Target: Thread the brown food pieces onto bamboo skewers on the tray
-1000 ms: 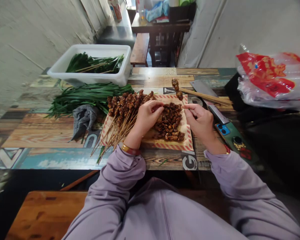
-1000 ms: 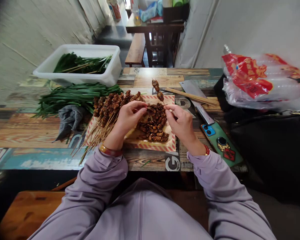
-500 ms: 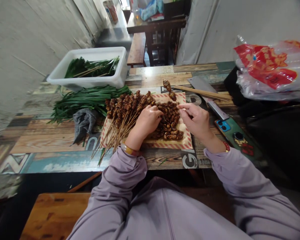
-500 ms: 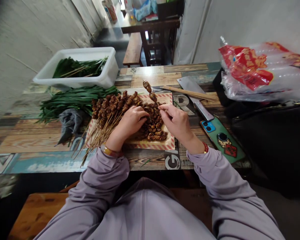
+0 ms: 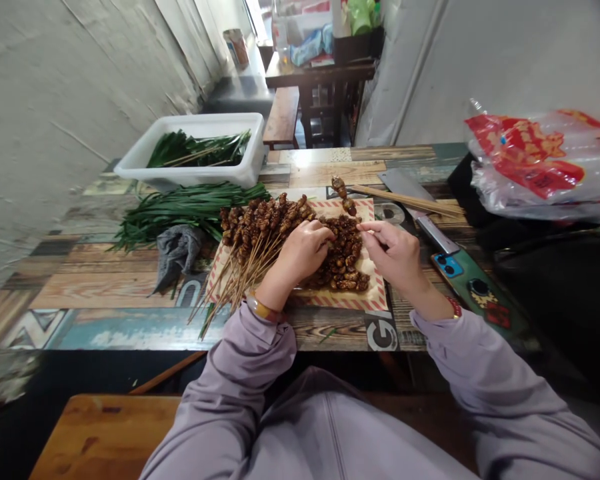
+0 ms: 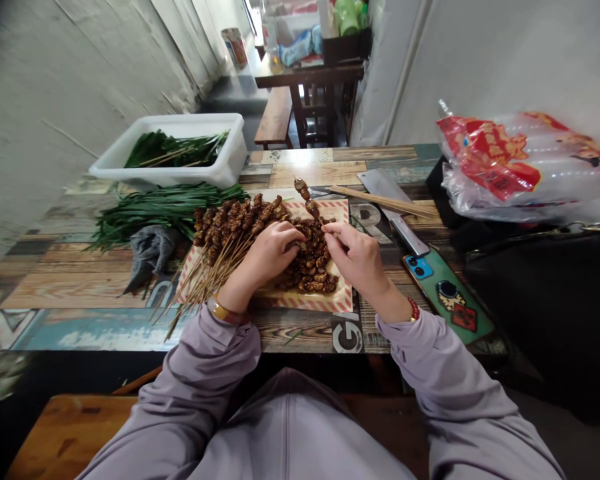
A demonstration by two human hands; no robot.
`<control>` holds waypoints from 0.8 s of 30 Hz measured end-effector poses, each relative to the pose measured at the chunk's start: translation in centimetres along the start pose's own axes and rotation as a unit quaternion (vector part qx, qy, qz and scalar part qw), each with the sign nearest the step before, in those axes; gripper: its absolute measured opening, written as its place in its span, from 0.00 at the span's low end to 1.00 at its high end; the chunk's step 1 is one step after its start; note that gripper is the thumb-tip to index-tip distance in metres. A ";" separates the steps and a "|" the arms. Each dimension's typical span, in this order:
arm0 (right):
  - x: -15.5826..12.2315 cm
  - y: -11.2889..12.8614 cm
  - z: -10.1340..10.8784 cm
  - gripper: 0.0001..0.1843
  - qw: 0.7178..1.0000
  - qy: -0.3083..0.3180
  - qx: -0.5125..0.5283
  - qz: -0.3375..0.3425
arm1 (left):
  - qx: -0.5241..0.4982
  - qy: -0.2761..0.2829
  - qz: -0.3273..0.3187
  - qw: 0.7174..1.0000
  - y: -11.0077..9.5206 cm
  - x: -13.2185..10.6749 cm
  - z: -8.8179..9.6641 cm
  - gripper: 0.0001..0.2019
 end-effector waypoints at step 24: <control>-0.7 -0.5 -1.1 0.12 1.000 0.020 -0.020 -0.001 | 0.112 0.056 0.004 0.992 -1.0 -0.8 -1.7 0.08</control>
Point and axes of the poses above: each hand's wrist, its own x-axis towards the middle knuckle, its own z-axis out of the back of the hand, y = z × x, the point moved 10 cm from there along x, towards the middle knuckle, and after that the axes turned 3 degrees about -y, right-handed, at the moved point
